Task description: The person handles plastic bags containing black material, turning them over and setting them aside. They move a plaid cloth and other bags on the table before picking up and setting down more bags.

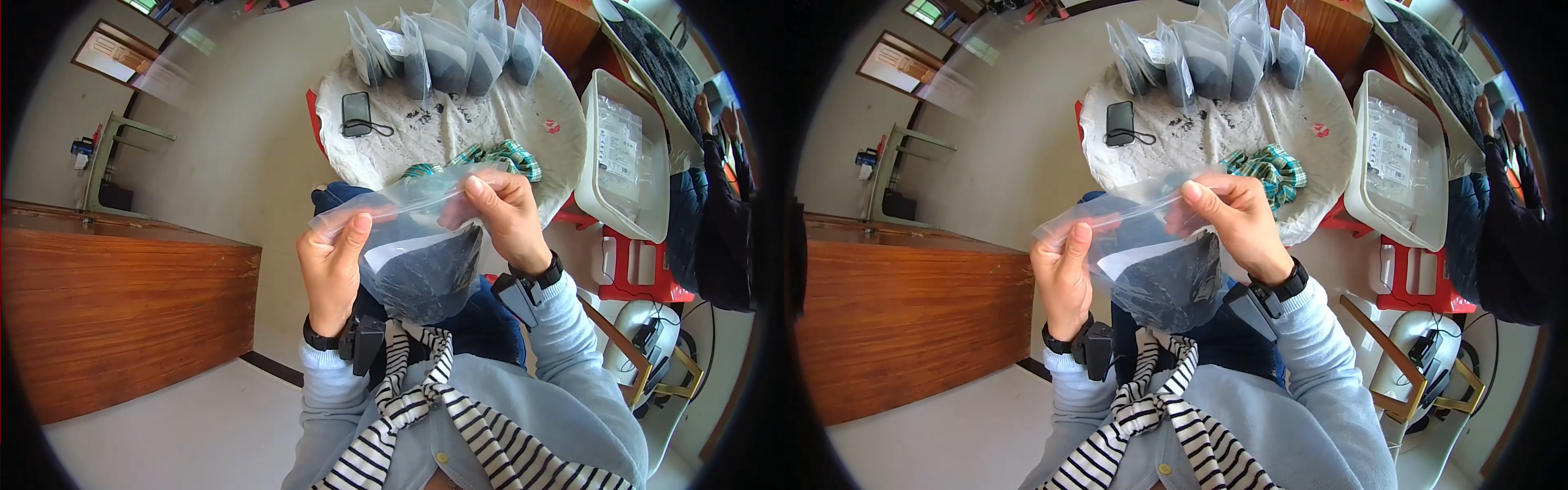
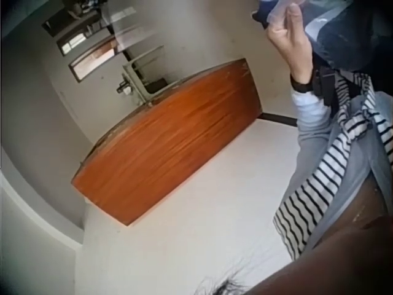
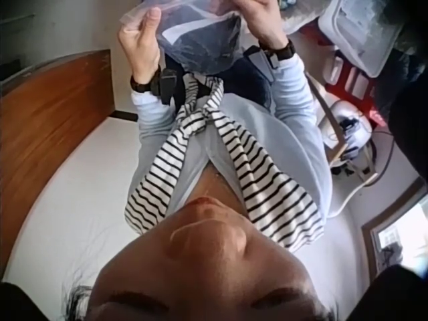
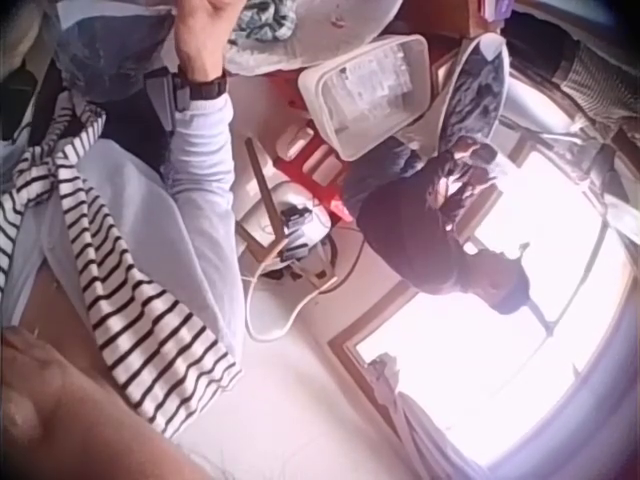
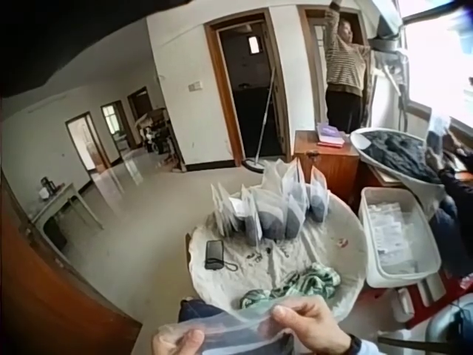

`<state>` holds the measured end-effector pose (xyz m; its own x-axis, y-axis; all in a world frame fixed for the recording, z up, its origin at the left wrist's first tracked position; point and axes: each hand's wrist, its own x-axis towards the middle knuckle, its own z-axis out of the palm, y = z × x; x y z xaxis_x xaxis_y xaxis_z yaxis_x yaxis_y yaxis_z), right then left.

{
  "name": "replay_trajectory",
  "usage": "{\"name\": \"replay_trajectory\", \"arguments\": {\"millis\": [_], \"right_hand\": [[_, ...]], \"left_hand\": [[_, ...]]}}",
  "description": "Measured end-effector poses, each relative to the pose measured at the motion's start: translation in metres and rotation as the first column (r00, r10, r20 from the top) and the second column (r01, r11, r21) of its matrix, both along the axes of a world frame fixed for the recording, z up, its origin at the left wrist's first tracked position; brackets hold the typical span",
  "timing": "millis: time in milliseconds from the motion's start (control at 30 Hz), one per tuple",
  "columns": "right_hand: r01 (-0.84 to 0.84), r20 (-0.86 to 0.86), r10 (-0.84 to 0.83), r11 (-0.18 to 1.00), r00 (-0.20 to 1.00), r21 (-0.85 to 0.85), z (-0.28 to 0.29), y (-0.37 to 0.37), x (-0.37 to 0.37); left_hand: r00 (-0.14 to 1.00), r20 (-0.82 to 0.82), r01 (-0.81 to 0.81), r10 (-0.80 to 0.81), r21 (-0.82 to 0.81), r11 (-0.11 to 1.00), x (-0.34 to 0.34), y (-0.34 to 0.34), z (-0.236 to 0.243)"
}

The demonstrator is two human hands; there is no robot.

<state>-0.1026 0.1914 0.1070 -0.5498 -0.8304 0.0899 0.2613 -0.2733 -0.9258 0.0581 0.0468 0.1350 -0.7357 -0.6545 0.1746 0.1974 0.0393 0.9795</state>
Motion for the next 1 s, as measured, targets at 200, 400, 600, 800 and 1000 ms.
{"name": "replay_trajectory", "arguments": {"millis": [200,400,600,800,1000], "right_hand": [[-0.201,0.016,0.203,0.978,0.979,-0.061,-0.010,0.005,-0.014],[-0.476,-0.300,0.517,0.856,0.802,0.202,-0.026,0.011,-0.027],[-0.605,-0.017,0.705,0.620,0.709,0.499,-0.021,0.030,-0.032],[-0.557,-0.057,0.667,0.663,0.743,0.500,-0.023,0.025,-0.025],[-0.526,-0.112,0.676,0.657,0.728,0.540,-0.023,0.022,-0.025]], "left_hand": [[0.994,0.065,0.083,-0.083,0.002,0.997,0.004,-0.009,-0.003],[0.999,-0.004,0.044,-0.044,0.027,0.999,0.004,-0.011,-0.012],[0.988,-0.040,0.150,-0.147,0.122,0.981,0.003,-0.024,-0.018],[0.996,0.014,0.088,-0.089,0.059,0.994,0.003,-0.029,-0.023],[1.000,-0.004,-0.021,0.021,-0.057,0.998,0.002,-0.030,-0.029]]}}
